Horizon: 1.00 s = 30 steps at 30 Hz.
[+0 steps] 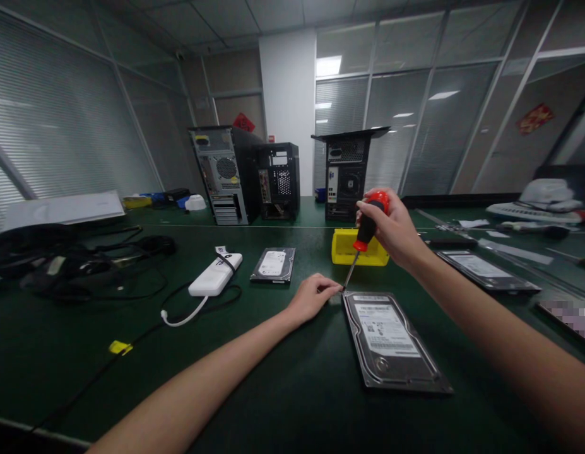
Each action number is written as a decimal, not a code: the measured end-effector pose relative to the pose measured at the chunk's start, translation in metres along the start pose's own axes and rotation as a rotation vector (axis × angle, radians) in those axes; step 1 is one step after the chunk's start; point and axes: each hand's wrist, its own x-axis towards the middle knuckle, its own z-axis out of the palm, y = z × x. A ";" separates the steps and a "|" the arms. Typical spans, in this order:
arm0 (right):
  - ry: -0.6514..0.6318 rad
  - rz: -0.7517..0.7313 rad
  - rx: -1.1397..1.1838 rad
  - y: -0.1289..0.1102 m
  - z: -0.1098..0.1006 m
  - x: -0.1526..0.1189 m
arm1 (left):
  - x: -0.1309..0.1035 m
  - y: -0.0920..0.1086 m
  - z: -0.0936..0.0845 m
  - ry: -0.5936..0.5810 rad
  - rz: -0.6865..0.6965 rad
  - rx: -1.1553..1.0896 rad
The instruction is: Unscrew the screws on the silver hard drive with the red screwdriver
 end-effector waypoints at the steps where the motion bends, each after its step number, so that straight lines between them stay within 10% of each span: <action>1: 0.004 -0.001 -0.002 -0.001 0.000 0.000 | 0.000 0.000 0.000 0.001 0.000 0.002; 30: -0.016 -0.024 -0.039 -0.003 -0.002 0.000 | 0.001 0.005 0.001 0.004 -0.016 0.006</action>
